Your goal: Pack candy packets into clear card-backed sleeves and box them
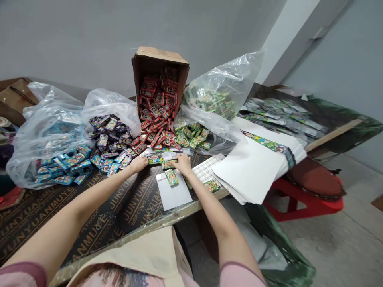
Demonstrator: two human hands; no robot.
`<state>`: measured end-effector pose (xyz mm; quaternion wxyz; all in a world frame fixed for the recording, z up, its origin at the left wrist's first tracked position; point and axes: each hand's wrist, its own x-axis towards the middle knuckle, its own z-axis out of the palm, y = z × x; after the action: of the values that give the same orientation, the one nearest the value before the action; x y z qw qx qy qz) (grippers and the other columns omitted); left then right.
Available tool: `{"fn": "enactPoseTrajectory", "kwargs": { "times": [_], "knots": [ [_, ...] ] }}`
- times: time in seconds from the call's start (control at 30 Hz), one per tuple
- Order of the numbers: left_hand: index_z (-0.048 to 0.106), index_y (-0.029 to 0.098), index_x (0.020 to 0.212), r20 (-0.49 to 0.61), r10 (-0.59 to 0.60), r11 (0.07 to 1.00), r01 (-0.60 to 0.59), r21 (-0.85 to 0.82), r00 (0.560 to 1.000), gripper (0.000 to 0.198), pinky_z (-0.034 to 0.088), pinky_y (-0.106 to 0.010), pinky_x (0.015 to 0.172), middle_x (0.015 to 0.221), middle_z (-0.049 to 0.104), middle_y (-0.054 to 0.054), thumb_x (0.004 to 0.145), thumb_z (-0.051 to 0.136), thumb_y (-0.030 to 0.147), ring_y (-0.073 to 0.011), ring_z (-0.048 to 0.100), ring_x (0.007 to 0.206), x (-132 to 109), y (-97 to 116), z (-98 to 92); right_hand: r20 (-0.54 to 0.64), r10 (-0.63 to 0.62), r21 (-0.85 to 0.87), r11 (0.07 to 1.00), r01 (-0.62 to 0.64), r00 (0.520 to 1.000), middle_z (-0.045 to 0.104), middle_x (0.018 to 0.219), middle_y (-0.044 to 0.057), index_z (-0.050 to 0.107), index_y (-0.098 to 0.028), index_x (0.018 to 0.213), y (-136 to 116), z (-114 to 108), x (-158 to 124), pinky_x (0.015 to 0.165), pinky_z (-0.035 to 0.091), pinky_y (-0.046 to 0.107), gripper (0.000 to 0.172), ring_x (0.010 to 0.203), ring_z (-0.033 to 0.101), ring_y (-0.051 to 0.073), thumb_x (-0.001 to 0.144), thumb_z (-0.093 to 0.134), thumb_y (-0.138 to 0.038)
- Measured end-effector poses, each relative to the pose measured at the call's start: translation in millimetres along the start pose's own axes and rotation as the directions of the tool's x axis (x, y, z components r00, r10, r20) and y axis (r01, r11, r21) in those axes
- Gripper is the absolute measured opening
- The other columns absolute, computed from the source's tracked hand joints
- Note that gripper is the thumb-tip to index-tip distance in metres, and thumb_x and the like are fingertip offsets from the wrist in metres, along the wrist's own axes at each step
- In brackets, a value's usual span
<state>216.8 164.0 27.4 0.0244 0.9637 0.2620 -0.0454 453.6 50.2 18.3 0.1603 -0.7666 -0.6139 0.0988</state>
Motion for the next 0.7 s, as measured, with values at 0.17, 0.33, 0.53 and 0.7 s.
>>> {"fn": "enactPoseTrajectory", "kwargs": {
  "times": [0.17, 0.33, 0.53, 0.7],
  "knots": [
    [0.067, 0.009, 0.092, -0.077, -0.105, 0.994, 0.104, -0.021, 0.992, 0.023, 0.045, -0.037, 0.093, 0.092, 0.069, -0.017, 0.088, 0.045, 0.009, -0.0241, 0.065, 0.097, -29.2, 4.3, -8.4, 0.003, -0.367, -0.067, 0.928, 0.366, 0.930, 0.053, 0.134, 0.017, 0.056, -0.015, 0.127, -50.2, 2.9, 10.2, 0.103, 0.033, 0.043, 0.051, 0.127, 0.044, 0.030, 0.083, 0.063, -0.039],
    [0.050, 0.013, 0.128, -0.317, -0.343, 0.937, 0.301, -0.175, 0.884, 0.038, 0.033, -0.042, 0.109, 0.135, 0.050, -0.020, 0.096, 0.036, 0.027, -0.0267, 0.041, 0.133, -62.2, 17.4, -28.5, 0.033, -0.423, -0.060, 0.904, 0.424, 0.906, 0.065, 0.116, 0.018, 0.055, -0.010, 0.127, -112.6, -4.4, 15.6, 0.097, 0.040, 0.037, 0.039, 0.111, 0.059, 0.025, 0.093, 0.036, -0.013],
    [-0.018, 0.022, 0.147, -0.438, -0.620, 0.607, 0.044, -0.793, 0.651, 0.119, 0.029, -0.040, 0.113, 0.158, 0.001, -0.016, 0.071, 0.061, 0.069, -0.0291, 0.018, 0.144, -126.8, 54.7, -43.9, -0.238, -0.453, 0.426, 0.746, 0.511, 0.859, 0.062, 0.125, 0.011, 0.048, -0.016, 0.137, -185.9, -31.7, -46.5, 0.096, 0.044, 0.034, 0.051, 0.112, 0.059, 0.024, 0.099, 0.021, -0.037],
    [0.026, 0.017, 0.145, -0.228, -0.703, 0.149, -0.174, -0.973, 0.674, 0.106, 0.038, -0.045, 0.107, 0.149, 0.035, -0.016, 0.064, 0.061, 0.074, -0.0356, 0.036, 0.135, -183.3, 94.1, -30.9, -0.244, -0.484, 0.755, 0.449, 0.478, 0.840, 0.058, 0.126, 0.010, 0.059, -0.021, 0.127, -227.2, -22.0, -113.3, 0.093, 0.047, 0.037, 0.083, 0.114, 0.056, 0.025, 0.088, 0.005, -0.070]
  ]
}}
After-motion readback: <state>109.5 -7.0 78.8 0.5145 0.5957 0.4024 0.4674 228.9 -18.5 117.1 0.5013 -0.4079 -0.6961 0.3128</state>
